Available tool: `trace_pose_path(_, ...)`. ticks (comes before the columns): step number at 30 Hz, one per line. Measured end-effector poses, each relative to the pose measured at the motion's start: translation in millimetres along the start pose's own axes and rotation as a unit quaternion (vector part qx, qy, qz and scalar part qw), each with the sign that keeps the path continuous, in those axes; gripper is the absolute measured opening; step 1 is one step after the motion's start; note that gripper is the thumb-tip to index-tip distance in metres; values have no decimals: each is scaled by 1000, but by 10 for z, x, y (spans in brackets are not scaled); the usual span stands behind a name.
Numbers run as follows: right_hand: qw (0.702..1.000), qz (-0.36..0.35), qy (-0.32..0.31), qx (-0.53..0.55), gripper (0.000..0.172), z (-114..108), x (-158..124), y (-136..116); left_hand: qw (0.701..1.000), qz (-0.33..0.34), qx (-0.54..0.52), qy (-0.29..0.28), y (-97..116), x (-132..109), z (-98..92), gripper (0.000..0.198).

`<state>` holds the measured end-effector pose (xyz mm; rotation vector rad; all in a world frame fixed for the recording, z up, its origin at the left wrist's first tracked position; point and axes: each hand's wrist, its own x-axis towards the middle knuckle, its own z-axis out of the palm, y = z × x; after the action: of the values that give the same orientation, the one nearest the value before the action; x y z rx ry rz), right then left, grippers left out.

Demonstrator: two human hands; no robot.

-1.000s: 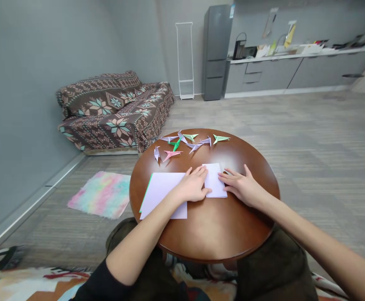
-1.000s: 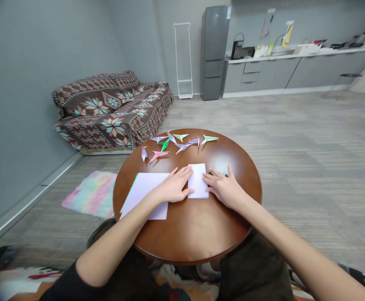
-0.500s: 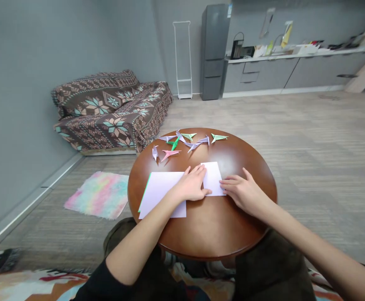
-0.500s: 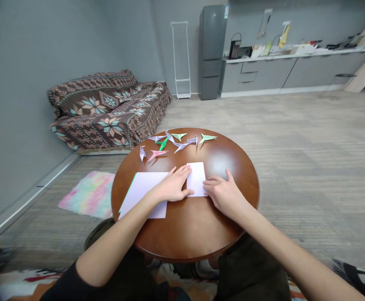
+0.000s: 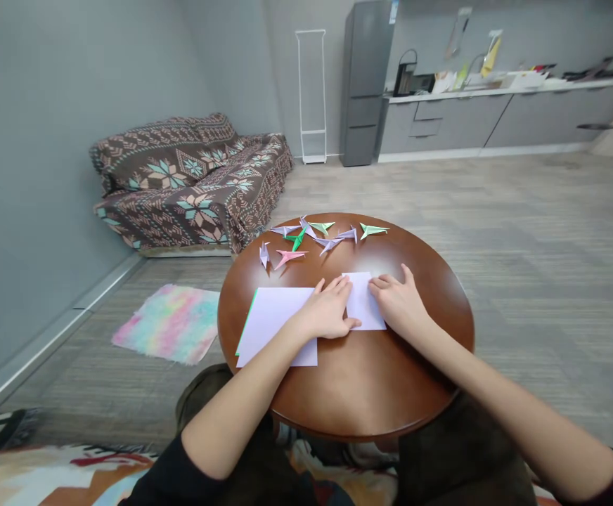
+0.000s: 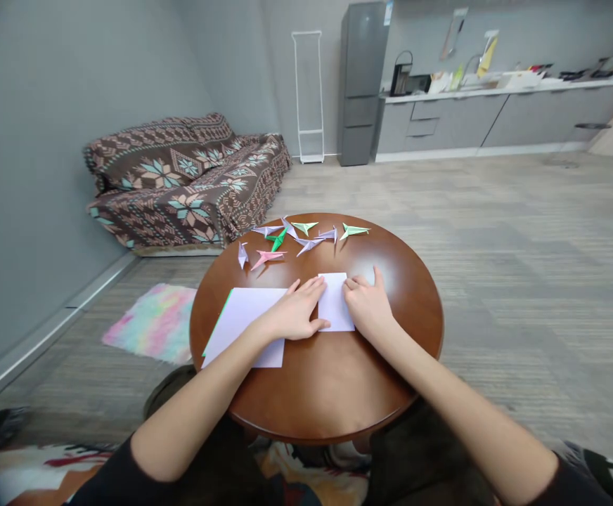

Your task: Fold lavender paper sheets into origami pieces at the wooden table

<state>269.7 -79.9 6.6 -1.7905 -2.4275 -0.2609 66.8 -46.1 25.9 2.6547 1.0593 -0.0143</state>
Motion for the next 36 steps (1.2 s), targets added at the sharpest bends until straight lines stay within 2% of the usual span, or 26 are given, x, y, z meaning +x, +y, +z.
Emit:
trace_pose_path(5, 1000, 9, 12, -5, 36, 82, 138, 69, 1000, 1, 2, -1, -2, 6, 2, 86)
trace_pose_path(10, 999, 31, 31, 11, 39, 71, 244, 165, 1000, 1, 6, 1, -2, -1, 8, 88)
trace_pose_path(19, 997, 34, 53, 50, 39, 74, 126, 167, 1000, 0, 4, 7, -6, 0, 27, 88)
trace_pose_path(26, 997, 12, 55, 53, 37, 24, -178, 97, 1000, 2, 5, 9, -17, -3, 29, 86)
trace_pose_path(36, 991, -48, 104, 63, 29, -32, -781, -97, 1000, 0, 1, 10, 6, -9, 11, 86)
